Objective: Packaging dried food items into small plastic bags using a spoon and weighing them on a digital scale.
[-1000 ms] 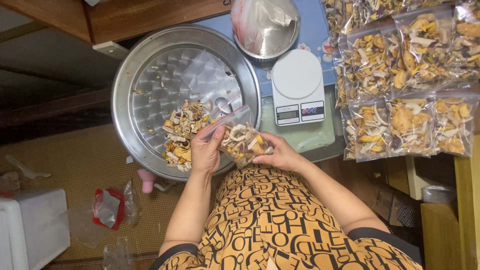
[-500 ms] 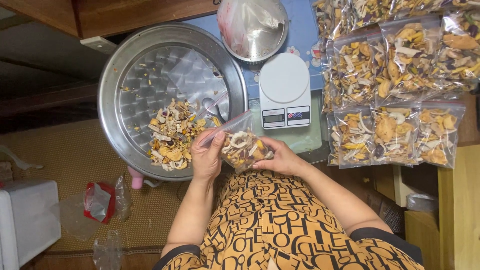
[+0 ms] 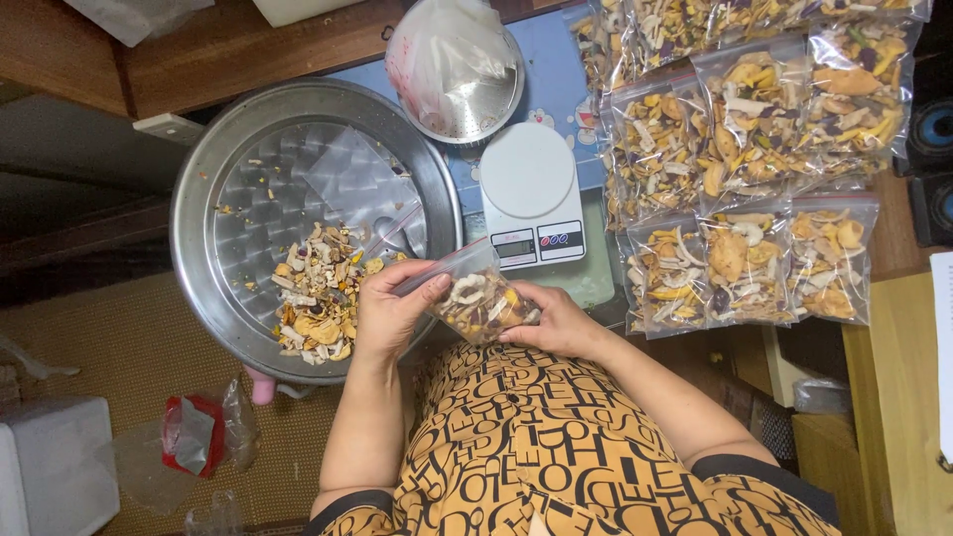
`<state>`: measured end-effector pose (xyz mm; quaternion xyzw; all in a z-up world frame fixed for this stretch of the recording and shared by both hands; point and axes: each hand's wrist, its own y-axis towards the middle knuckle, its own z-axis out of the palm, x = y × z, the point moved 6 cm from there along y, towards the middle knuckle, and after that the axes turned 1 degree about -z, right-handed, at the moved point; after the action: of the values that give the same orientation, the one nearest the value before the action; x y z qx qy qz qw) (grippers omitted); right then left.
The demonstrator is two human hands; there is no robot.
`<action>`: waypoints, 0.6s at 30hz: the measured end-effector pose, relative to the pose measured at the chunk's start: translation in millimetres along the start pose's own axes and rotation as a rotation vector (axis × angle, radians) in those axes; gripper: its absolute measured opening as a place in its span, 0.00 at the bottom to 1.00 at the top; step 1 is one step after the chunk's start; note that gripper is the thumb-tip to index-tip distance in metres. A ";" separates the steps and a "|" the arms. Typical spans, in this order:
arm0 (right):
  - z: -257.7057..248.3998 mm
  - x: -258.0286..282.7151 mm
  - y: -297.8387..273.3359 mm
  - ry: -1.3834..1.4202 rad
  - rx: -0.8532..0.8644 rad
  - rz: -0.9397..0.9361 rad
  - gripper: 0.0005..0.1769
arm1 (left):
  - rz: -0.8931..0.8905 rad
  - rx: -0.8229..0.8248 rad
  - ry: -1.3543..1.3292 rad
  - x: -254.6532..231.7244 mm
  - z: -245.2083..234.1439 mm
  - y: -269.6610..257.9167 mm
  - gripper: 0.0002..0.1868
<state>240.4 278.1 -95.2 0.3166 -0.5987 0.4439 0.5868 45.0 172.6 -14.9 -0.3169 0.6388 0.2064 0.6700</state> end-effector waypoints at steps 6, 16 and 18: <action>-0.1 11.7 4.0 -0.059 0.008 -0.002 0.36 | 0.096 0.067 0.147 -13.7 -0.5 6.1 0.08; -1.0 25.4 2.6 -0.071 0.043 0.005 0.31 | 0.134 0.114 0.159 -16.6 2.4 6.4 0.05; -1.0 25.2 2.1 -0.068 0.060 0.016 0.32 | 0.159 0.124 0.175 -16.3 4.1 4.3 0.05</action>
<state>236.2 283.4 -70.9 0.3440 -0.6074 0.4553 0.5527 43.5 180.6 0.5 -0.2399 0.7294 0.1907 0.6116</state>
